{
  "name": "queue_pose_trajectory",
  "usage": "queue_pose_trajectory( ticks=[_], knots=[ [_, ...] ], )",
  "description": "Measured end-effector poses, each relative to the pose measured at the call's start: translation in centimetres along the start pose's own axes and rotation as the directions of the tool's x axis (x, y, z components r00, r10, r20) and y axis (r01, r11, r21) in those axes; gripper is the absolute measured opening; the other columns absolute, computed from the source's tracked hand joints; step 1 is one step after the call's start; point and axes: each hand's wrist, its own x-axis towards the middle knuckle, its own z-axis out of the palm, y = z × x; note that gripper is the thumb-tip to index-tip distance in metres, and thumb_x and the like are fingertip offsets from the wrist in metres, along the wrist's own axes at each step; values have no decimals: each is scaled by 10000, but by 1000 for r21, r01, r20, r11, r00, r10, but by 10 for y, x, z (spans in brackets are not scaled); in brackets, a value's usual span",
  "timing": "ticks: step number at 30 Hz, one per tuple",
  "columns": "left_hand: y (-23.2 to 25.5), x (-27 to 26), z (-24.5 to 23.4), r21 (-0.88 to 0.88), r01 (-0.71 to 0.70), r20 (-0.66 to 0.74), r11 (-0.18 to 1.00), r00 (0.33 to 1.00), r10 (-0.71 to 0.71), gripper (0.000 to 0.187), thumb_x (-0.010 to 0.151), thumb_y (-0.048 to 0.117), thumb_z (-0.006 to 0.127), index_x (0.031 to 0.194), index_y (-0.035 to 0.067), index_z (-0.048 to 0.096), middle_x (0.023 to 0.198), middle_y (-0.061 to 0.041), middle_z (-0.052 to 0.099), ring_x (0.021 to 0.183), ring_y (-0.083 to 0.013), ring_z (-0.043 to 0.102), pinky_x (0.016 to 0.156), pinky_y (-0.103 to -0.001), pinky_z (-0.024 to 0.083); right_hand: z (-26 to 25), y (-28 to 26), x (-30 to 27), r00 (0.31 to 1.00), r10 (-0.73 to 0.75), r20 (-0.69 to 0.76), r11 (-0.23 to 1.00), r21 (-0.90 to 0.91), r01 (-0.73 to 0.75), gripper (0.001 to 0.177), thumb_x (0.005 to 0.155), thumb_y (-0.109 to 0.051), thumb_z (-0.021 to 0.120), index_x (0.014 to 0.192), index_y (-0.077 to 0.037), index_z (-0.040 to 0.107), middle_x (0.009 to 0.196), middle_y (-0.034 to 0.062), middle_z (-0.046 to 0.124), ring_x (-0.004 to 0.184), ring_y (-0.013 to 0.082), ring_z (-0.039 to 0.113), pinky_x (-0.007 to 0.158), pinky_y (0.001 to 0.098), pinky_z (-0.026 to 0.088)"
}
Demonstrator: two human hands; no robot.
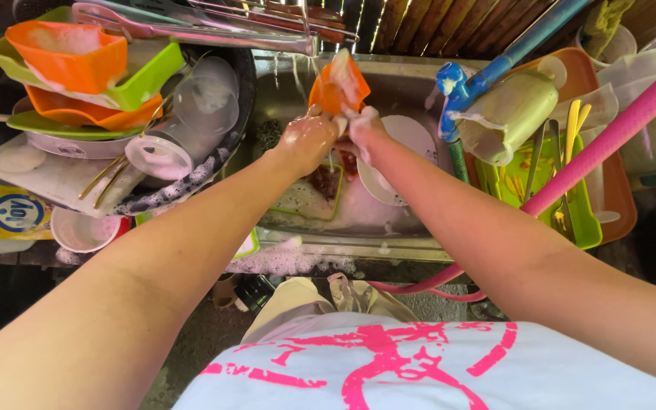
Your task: The person washes various dishes and containers by hand with a soapy sponge and rinses them under running water at an outdoor sink.
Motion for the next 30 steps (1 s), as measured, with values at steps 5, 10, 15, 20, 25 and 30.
queue_pose_trajectory(
  ticks=[5, 10, 15, 20, 25, 30],
  knots=[
    [-19, 2, 21, -340, 23, -247, 940, 962, -113, 216, 899, 146, 707, 1105, 88, 678, 1131, -167, 669, 1095, -374, 614, 910, -483, 498, -5, 5, 19, 982, -17, 190, 977, 211, -24, 308, 998, -321, 497, 1154, -100, 644, 1140, 138, 694, 953, 269, 707, 769, 425, 637],
    [-36, 35, 23, -931, 267, 79, 249, 813, -577, 264, 1016, 284, 607, 1161, 85, 701, 1008, -103, 726, 900, -225, 683, 835, -410, 542, -8, -14, 18, 973, -208, 100, 972, 133, 194, 520, 881, -370, 584, 1314, -102, 478, 1241, 89, 591, 1100, 240, 629, 898, 503, 567],
    [-34, 56, -19, -920, 382, 341, -82, 682, -647, 318, 955, 401, 658, 1119, 128, 668, 963, -8, 706, 849, -152, 674, 712, -366, 553, -24, -53, -44, 928, -368, 60, 851, 422, 311, 864, 881, -580, 642, 1510, -38, 400, 1400, 154, 545, 1230, 304, 610, 1082, 465, 477],
    [-34, 66, -26, -931, 353, 328, -89, 708, -626, 321, 891, 314, 783, 1111, 96, 702, 946, -8, 735, 811, -139, 672, 663, -338, 531, -39, -65, -106, 863, -495, -102, 701, 540, 466, 1031, 826, -680, 644, 1551, -40, 287, 1436, 209, 509, 1245, 388, 576, 1108, 484, 465],
    [-43, 69, 1, -961, 276, 237, -29, 764, -600, 319, 902, 231, 744, 1175, 74, 694, 958, -34, 751, 785, -132, 690, 654, -327, 561, -48, -70, -102, 913, -396, -93, 617, 710, 340, 1020, 802, -648, 681, 1540, -62, 290, 1482, 151, 506, 1274, 360, 587, 1113, 455, 455],
    [-40, 46, 8, -928, 285, 94, 239, 801, -591, 317, 893, 191, 710, 1185, 74, 679, 941, -48, 739, 737, -127, 640, 637, -330, 536, -52, -61, -85, 897, -439, -46, 608, 720, 335, 791, 864, -456, 751, 1480, -147, 362, 1502, 61, 506, 1290, 310, 565, 1115, 429, 455]
  ],
)
